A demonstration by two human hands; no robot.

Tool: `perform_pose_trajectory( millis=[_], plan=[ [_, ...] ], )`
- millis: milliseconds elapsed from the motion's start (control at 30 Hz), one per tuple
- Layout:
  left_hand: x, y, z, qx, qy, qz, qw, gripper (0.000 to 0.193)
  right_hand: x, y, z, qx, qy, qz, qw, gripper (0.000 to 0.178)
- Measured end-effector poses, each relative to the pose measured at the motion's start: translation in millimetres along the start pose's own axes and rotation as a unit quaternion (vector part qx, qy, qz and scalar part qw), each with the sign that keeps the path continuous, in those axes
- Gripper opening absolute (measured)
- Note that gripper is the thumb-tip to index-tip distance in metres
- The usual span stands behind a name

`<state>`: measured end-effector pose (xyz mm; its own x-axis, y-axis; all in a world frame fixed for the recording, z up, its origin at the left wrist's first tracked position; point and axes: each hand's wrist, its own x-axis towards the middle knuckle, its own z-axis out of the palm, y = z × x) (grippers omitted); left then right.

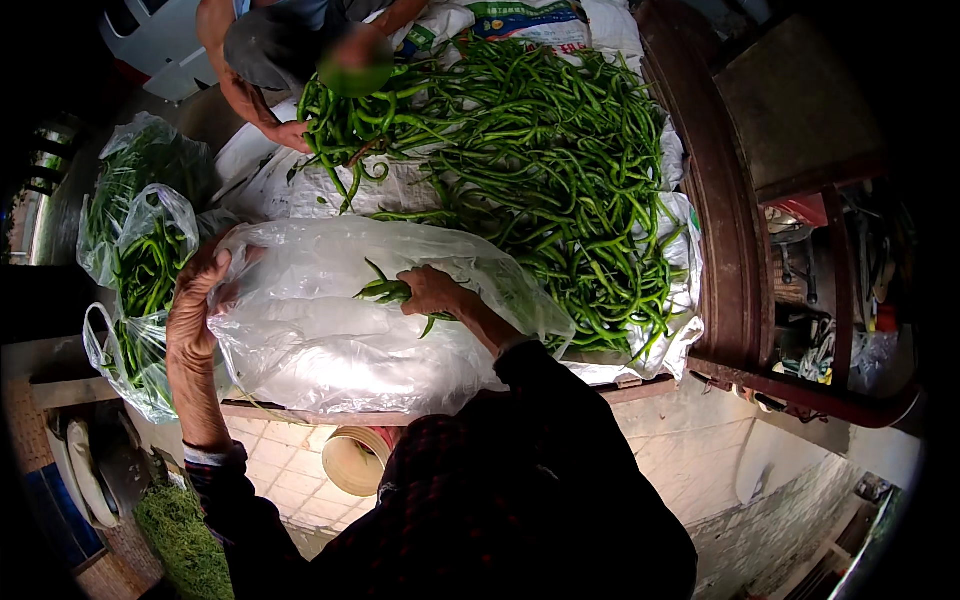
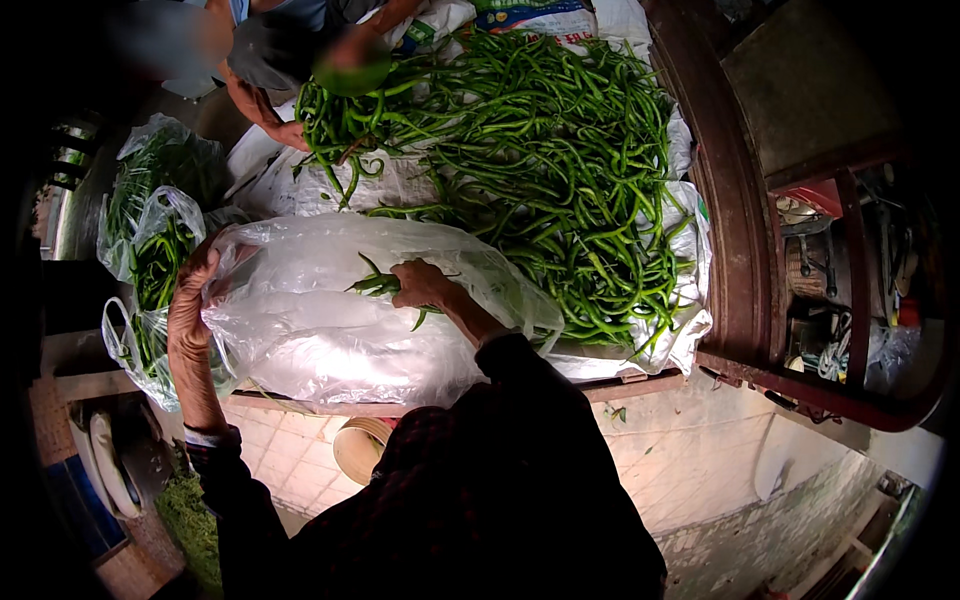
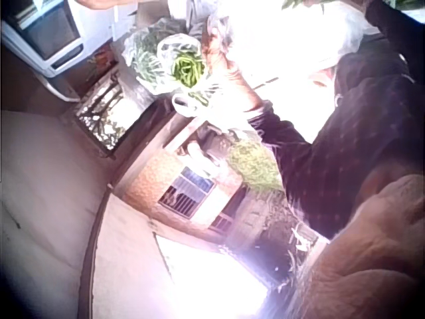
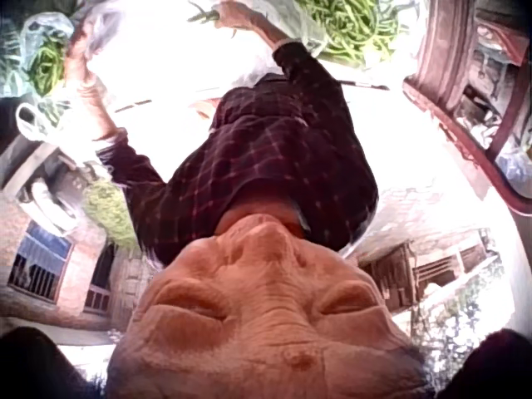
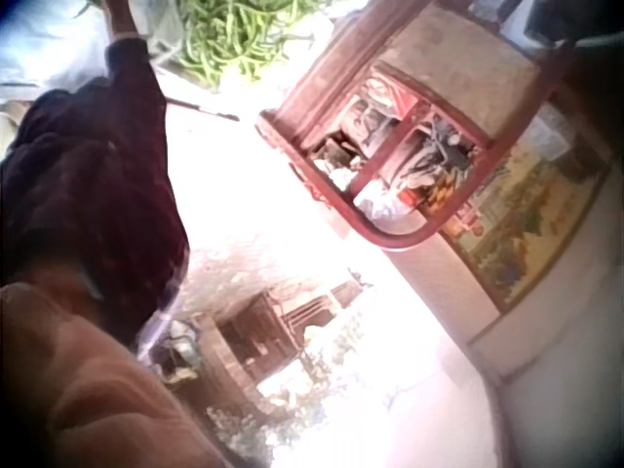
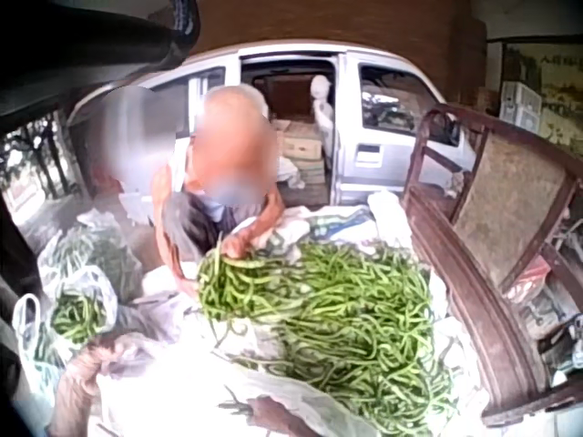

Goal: The person sorts green chili peppers from a large pile on a table into a plastic bag. They pick peppers by hand, place them into the bag, and occasionally adjust the bag or the pile. Another person is also sorting peppers nearby.

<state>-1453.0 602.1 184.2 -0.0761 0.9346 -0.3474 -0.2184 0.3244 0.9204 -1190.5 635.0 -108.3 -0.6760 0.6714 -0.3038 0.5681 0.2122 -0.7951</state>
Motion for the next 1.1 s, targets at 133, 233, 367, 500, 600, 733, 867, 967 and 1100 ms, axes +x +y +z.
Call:
perform_pose_trajectory(
  millis=[133,233,367,500,600,733,867,967,1100],
  plan=[
    [10,-18,-53,0.147,0.030,0.083,0.985,0.073,-1,-11,-5,-0.216,0.054,0.027,0.975,0.059],
    [-2,-34,-57,0.163,0.040,0.121,0.978,0.084,-30,-1,2,-0.258,0.141,0.109,0.949,0.031],
    [-12,-75,-69,0.360,0.219,0.197,0.885,0.081,-54,16,16,-0.280,0.136,0.131,0.941,0.034],
    [-52,-116,15,0.425,0.357,0.336,0.761,0.056,-76,-5,32,-0.191,0.197,-0.107,0.956,0.060],
    [-67,-183,49,0.318,0.333,0.173,0.871,0.068,-89,-18,50,-0.204,0.006,-0.097,0.974,0.037],
    [-30,-282,66,0.265,0.286,0.013,0.921,0.102,-95,-6,81,-0.054,-0.115,-0.160,0.979,0.010],
    [-11,-349,24,0.173,0.248,0.028,0.953,0.053,-129,-29,-1,0.199,0.024,-0.200,0.959,0.017],
    [-12,-309,43,0.059,0.300,-0.067,0.950,0.013,-148,31,-97,0.278,0.324,-0.003,0.904,0.013],
    [-44,-265,58,0.099,0.289,-0.066,0.950,0.020,-172,186,-155,-0.153,0.418,0.321,0.836,0.088]
  ],
)
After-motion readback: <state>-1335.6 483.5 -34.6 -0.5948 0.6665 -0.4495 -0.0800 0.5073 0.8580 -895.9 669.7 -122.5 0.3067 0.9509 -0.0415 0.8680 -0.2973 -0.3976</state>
